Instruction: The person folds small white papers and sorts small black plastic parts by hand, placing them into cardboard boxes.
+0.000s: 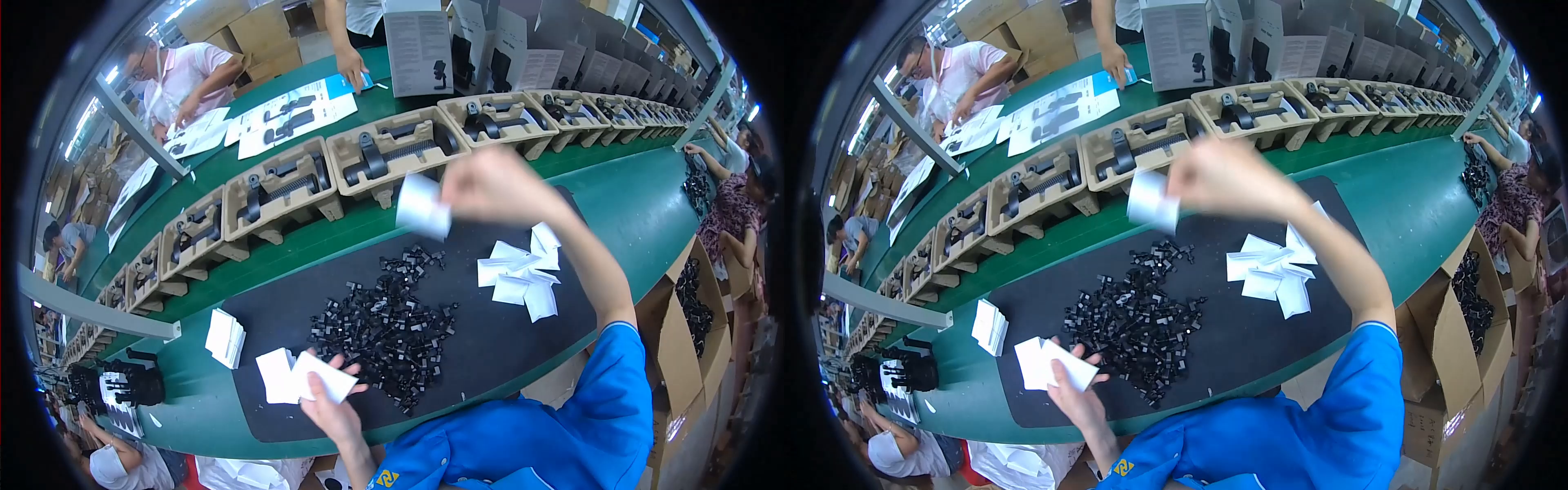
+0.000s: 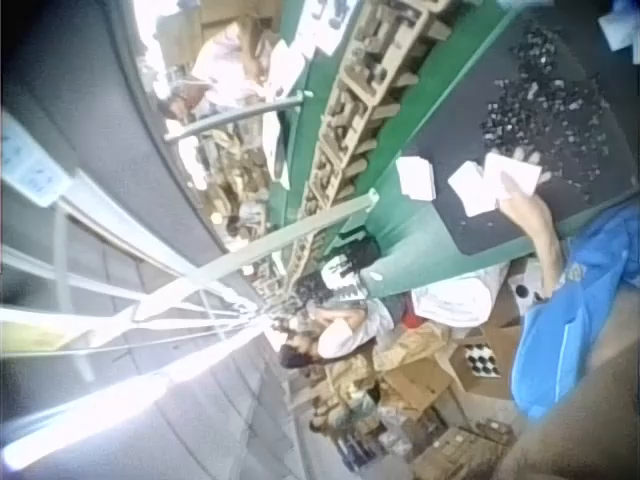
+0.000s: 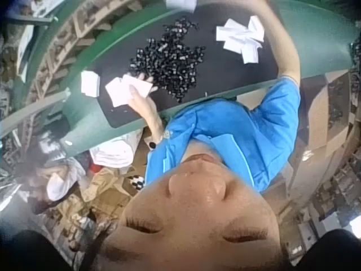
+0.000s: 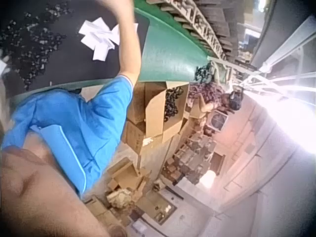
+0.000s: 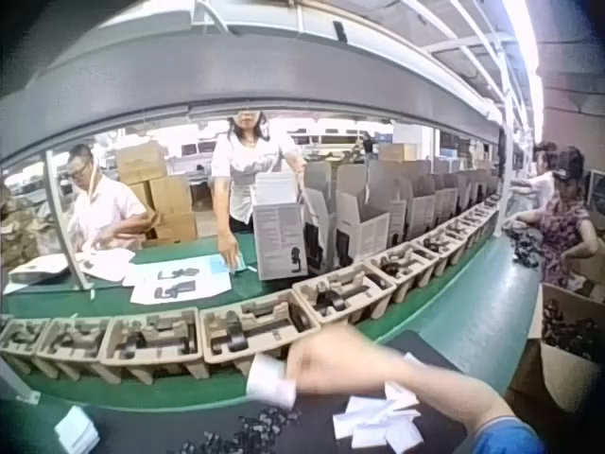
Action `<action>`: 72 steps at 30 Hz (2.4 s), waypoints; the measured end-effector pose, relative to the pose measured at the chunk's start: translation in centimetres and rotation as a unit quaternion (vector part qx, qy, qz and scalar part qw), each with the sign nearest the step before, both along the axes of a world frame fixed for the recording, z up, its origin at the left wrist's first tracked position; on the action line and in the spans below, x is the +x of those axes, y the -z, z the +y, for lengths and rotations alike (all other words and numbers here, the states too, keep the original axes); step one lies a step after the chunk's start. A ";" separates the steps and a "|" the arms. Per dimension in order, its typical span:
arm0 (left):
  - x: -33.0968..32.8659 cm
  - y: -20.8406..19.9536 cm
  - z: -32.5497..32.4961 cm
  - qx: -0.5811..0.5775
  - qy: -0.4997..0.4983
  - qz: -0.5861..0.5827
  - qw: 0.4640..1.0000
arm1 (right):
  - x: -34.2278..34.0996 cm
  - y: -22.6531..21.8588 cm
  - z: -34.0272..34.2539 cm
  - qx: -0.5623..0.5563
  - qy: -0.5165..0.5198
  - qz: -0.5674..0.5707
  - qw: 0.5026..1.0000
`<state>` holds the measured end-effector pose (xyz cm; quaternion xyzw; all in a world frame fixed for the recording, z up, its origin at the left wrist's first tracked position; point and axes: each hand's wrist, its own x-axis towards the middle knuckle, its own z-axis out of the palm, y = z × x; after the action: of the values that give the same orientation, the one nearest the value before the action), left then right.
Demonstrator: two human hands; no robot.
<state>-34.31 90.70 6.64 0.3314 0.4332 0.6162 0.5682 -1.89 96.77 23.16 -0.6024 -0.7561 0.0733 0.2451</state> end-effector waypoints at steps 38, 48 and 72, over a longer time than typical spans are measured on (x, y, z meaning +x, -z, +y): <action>-0.1 -2.1 -6.2 0.043 0.277 -0.008 0.960 | -16.1 10.1 -13.1 0.231 -0.179 -0.210 0.933; -0.8 -2.6 -7.7 -0.008 0.365 -0.023 0.931 | -13.9 10.0 -15.1 0.388 -0.258 -0.255 0.847; -4.3 -1.2 -3.6 0.088 0.253 0.177 0.947 | -8.2 12.9 -7.4 -0.046 -0.215 -0.126 0.967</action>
<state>-38.58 87.07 7.81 0.5824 0.3732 0.4193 0.5879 -10.09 89.40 10.29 -0.4403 -0.8887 0.0822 0.0982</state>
